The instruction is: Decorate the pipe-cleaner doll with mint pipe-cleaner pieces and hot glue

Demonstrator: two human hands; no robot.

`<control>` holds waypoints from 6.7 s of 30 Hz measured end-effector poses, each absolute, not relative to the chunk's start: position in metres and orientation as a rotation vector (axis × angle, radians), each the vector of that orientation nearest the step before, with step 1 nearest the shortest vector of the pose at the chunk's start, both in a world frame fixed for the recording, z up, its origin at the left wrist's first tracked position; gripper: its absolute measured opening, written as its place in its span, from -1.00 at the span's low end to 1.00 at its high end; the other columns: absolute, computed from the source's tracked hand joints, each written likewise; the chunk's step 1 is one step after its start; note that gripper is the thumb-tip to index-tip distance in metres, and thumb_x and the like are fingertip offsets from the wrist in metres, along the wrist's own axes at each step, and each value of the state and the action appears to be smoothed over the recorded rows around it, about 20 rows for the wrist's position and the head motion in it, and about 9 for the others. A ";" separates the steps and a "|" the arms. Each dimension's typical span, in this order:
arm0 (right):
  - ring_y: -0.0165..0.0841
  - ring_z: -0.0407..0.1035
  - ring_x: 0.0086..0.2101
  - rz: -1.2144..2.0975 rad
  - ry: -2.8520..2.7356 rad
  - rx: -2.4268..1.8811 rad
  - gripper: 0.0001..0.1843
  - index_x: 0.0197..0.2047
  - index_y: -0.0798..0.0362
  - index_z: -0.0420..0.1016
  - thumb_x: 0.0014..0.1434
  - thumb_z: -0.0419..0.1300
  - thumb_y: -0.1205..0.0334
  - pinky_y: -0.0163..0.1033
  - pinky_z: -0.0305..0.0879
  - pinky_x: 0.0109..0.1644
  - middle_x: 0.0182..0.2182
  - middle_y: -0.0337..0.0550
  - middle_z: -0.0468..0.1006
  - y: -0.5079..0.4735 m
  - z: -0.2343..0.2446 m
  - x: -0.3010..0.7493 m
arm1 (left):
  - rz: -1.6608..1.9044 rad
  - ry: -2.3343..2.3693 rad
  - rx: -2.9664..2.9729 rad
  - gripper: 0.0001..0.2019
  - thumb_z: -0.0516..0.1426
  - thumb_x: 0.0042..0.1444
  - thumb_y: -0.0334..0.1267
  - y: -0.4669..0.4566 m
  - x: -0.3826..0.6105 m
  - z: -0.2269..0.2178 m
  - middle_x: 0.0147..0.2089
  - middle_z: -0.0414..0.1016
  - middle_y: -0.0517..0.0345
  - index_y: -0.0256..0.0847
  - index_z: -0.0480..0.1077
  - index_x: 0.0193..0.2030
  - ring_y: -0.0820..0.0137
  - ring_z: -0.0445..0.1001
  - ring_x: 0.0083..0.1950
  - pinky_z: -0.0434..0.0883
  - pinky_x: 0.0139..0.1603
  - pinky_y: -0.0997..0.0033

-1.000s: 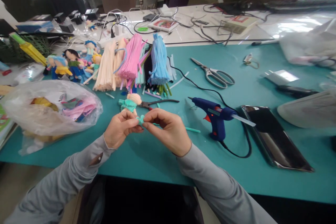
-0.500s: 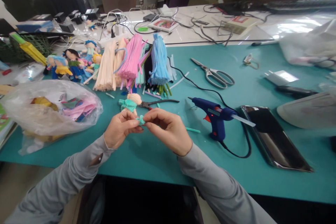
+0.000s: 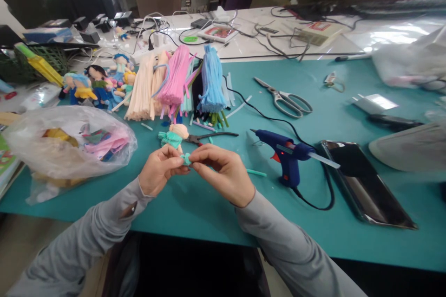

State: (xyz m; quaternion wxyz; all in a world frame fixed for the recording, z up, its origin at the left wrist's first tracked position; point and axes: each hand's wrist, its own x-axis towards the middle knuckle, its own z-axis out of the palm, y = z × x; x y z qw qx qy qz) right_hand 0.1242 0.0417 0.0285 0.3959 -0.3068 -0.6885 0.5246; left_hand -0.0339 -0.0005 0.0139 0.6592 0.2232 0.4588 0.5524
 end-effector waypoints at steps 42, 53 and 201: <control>-0.39 0.40 -0.41 1.033 -1.719 -0.782 -0.99 -0.37 0.05 0.49 0.09 0.25 0.32 -0.29 0.35 -0.37 -0.44 -0.18 0.51 0.038 0.018 0.124 | 1.296 0.971 0.494 -0.64 0.42 -0.32 -0.29 0.000 -0.035 0.010 -0.52 0.47 0.29 -0.26 0.37 -0.40 0.47 0.51 -0.50 0.53 -0.34 0.40; -0.44 0.30 -0.48 0.890 -1.826 -0.798 -0.86 -0.46 0.04 0.39 0.13 0.15 0.39 -0.32 0.26 -0.41 -0.50 -0.25 0.42 0.039 0.022 0.124 | 1.286 0.984 0.494 -0.64 0.42 -0.34 -0.27 0.000 -0.033 0.012 -0.51 0.49 0.31 -0.25 0.36 -0.42 0.49 0.51 -0.53 0.52 -0.37 0.43; -0.17 0.38 0.09 2.043 -0.786 -0.773 -0.44 0.09 -0.03 0.39 0.19 0.07 -0.23 0.03 0.23 0.15 -0.03 0.02 0.58 -0.042 0.018 0.189 | 1.556 1.419 1.359 -0.87 0.25 0.04 -0.18 -0.059 0.021 -0.006 -0.43 0.43 0.18 -0.17 0.57 -0.40 0.54 0.32 -0.52 0.31 -0.54 0.51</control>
